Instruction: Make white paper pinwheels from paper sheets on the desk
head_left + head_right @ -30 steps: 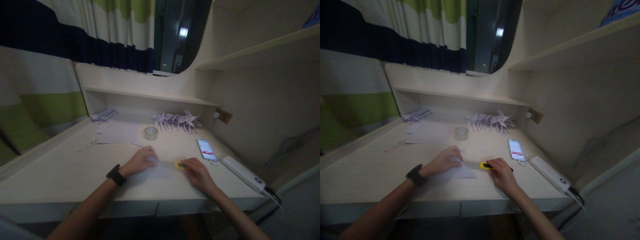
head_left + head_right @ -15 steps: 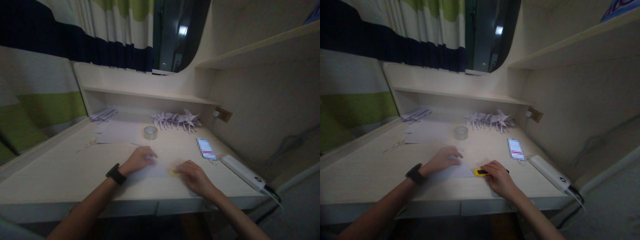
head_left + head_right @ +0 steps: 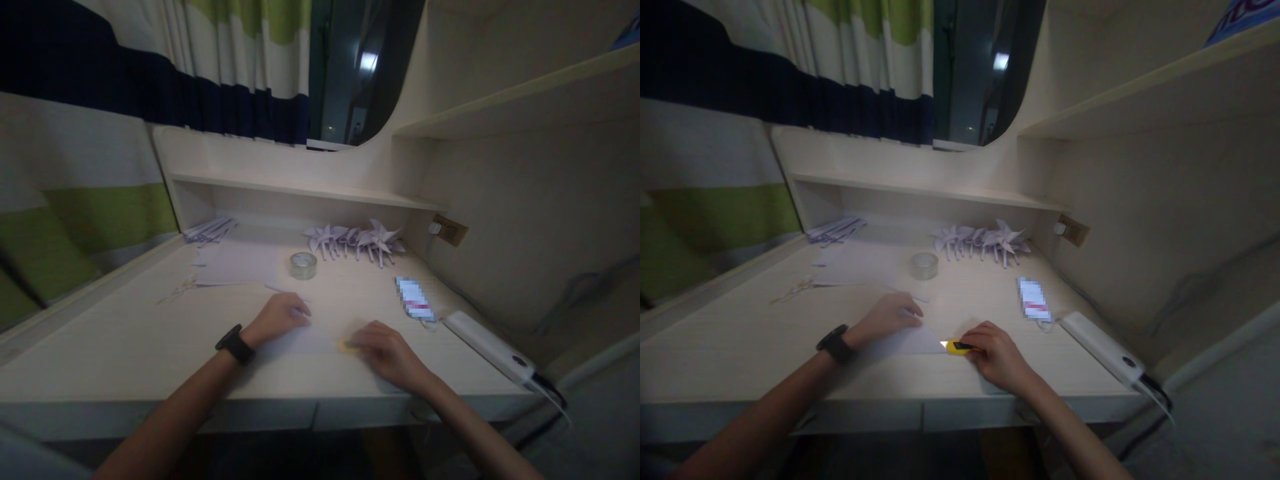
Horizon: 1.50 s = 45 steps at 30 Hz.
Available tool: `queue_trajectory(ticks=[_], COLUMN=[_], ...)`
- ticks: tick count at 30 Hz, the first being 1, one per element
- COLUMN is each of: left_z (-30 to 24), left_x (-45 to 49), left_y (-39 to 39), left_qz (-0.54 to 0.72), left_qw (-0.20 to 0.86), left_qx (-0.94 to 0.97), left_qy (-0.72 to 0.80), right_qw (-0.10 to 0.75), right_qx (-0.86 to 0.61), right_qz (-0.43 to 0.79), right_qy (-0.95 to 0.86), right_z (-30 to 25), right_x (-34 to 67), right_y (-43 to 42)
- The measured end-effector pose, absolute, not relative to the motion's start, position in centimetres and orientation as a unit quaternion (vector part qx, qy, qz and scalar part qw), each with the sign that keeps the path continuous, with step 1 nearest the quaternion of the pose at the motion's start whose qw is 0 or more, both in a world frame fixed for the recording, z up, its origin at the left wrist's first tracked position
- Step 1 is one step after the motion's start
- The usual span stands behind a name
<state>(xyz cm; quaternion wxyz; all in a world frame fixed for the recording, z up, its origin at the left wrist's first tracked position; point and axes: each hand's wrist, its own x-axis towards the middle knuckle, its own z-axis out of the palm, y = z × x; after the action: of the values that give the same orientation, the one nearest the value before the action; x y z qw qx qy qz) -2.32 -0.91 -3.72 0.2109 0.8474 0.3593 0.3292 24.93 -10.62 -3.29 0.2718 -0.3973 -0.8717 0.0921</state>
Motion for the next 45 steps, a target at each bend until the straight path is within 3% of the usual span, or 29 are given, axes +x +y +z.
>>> queue_trajectory(ticks=[5, 12, 22, 45], left_z=[-4.3, -3.4, -5.7, -6.3], left_x=[-2.4, -2.1, -0.4, -0.1], left_y=[-0.6, -3.4, -10.2, -10.9], left_qz=[0.303, 0.312, 0.142, 0.138], left_qw=[0.161, -0.028, -0.003, -0.015], left_qx=[0.86, 0.873, 0.928, 0.913], left_qy=[0.377, 0.374, 0.345, 0.383], right_qw=[0.266, 0.272, 0.267, 0.277], right_qx=[-0.387, -0.391, -0.39, -0.455], right_qz=[0.107, 0.1, 0.096, 0.028], right_qy=[-0.876, -0.874, -0.876, -0.846], right_z=[-3.2, -3.4, -3.4, -5.4], right_x=[24.8, 24.8, 24.7, 22.0], right_y=[-10.4, -10.5, -10.5, -10.5])
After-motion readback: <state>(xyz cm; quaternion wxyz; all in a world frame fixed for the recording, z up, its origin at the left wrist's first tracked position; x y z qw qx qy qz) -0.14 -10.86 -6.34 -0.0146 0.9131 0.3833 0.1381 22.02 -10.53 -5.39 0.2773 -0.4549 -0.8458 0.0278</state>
